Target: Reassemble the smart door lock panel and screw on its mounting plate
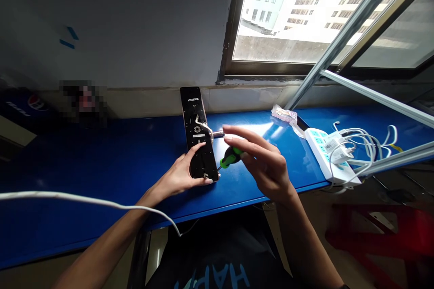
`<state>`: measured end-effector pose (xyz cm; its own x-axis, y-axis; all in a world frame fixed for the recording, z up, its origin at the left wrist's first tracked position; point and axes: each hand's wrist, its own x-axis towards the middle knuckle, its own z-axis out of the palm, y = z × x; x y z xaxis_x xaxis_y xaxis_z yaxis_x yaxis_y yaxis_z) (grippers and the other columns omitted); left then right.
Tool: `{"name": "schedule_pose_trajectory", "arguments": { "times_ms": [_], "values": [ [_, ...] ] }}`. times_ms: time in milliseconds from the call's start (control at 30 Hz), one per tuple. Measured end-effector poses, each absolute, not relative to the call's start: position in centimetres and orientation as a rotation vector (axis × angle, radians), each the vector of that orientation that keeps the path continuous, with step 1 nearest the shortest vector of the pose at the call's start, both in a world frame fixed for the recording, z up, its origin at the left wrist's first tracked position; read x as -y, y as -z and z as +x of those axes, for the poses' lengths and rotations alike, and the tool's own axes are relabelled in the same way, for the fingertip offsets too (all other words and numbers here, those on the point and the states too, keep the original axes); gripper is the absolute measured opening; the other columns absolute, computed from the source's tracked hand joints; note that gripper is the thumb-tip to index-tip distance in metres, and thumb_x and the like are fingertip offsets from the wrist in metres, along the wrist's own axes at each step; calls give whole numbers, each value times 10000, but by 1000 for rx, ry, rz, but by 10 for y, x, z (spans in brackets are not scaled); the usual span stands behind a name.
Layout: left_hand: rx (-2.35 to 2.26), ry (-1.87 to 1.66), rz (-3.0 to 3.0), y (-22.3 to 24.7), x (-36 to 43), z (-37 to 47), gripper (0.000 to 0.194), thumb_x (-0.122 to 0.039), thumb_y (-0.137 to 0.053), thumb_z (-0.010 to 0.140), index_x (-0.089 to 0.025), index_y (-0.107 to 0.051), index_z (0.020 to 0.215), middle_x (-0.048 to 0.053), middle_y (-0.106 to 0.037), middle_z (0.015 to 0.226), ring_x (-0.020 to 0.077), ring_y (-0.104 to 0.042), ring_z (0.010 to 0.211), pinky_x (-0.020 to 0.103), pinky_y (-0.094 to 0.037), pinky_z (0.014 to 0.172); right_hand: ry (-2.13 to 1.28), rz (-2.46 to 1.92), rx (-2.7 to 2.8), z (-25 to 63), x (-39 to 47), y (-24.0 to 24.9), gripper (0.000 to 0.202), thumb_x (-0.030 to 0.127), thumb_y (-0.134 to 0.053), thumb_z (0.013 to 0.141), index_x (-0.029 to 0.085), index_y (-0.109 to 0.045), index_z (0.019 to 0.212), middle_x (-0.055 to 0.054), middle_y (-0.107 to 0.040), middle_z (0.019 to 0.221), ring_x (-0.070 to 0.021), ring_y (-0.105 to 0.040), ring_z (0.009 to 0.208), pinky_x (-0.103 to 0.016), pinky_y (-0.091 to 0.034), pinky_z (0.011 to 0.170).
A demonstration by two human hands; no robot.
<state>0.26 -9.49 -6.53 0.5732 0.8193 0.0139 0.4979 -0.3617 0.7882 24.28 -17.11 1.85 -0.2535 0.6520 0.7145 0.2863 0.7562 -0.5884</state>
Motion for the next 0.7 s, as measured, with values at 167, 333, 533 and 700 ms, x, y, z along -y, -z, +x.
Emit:
{"name": "schedule_pose_trajectory", "arguments": {
  "times_ms": [167, 333, 533, 700],
  "values": [
    [-1049, -540, 2038, 67, 95, 2, 1095, -532, -874, 709, -361, -307, 1630, 97, -641, 1416, 384, -608, 1317, 544, -527, 1075, -269, -702, 1804, 243, 169, -18, 497, 116, -787, 890, 361, -728, 1319, -49, -739, 1096, -211, -736, 989, -383, -645, 806],
    [-1053, -528, 2030, 68, 95, 1, 1104, -543, -870, 716, -358, -293, 1640, 111, -639, 1414, 388, -612, 1310, 554, -524, 1073, -259, -808, 1822, 245, 171, -20, 491, 169, -750, 931, 350, -686, 1383, -73, -680, 1197, -214, -703, 1027, -393, -639, 837],
    [-1031, -516, 2041, 64, 95, 2, 1095, -537, -863, 728, -347, -290, 1642, 116, -637, 1420, 386, -599, 1326, 558, -509, 1090, -316, -794, 1856, 246, 172, -18, 531, 102, -735, 924, 325, -663, 1400, -60, -735, 1151, -218, -732, 1039, -412, -651, 881],
    [-1055, -491, 2051, 64, 94, 2, 1107, -553, -861, 726, -366, -276, 1646, 120, -632, 1424, 402, -595, 1331, 568, -519, 1070, -219, -856, 1772, 244, 167, -10, 517, 193, -872, 825, 329, -720, 1299, -29, -647, 997, -169, -679, 839, -358, -645, 737]
  ]
}}
